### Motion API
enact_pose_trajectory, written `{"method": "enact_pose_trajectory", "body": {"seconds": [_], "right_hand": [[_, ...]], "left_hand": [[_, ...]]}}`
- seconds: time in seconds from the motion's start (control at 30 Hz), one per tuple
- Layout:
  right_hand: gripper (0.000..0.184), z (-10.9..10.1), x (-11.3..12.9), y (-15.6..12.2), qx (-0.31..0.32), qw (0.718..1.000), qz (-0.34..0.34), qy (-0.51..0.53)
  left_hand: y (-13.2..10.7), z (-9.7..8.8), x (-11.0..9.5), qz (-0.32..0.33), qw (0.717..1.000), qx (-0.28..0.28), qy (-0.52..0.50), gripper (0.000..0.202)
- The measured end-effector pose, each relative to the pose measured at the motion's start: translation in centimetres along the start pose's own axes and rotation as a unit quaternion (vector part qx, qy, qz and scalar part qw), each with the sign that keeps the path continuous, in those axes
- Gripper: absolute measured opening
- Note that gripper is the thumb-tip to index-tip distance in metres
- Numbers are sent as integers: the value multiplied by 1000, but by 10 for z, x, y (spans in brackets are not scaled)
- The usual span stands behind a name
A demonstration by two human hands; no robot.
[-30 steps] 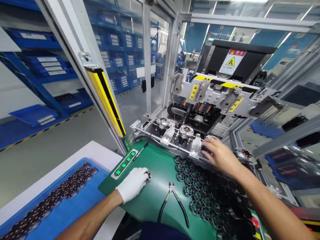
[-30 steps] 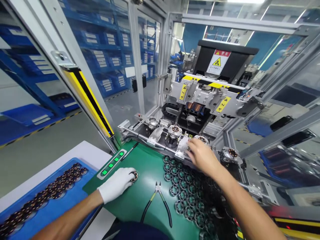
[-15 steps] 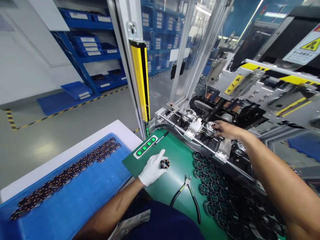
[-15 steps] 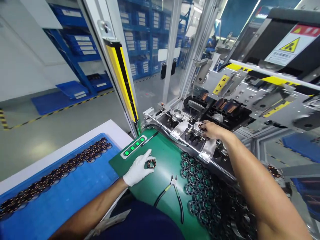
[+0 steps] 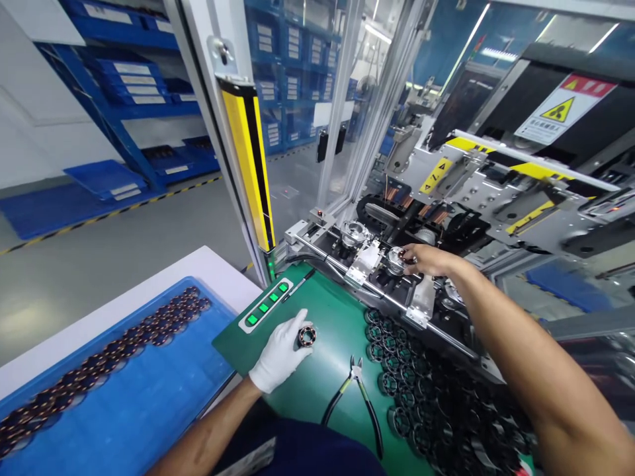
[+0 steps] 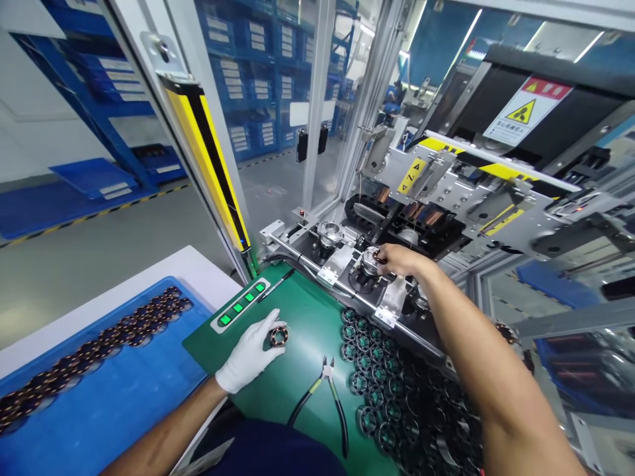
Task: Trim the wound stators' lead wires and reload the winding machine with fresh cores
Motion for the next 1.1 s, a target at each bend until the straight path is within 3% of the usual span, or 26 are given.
{"method": "enact_pose_trajectory", "body": {"seconds": [0.53,0.93,1.1], "right_hand": [[27,-3,6,-6,44,998,-19,48],[27,-2,12,-10,-23,1000,0,9],[23,-4,12,-14,-20,1000,-11,-3]], "left_hand": [[1,3,4,-7,1000,10,15,73],[0,1,2,0,1000,0,22,75],[1,1,1,-4,1000,1,23,76]]}}
Point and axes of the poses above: each hand's wrist, its own y-axis towards the middle knuckle, its own z-axis out of the palm, x = y × z, the point moved 5 cm from there along y, towards the middle knuckle, and after that the axes turned 10 degrees about -z, right-handed, at the moved point
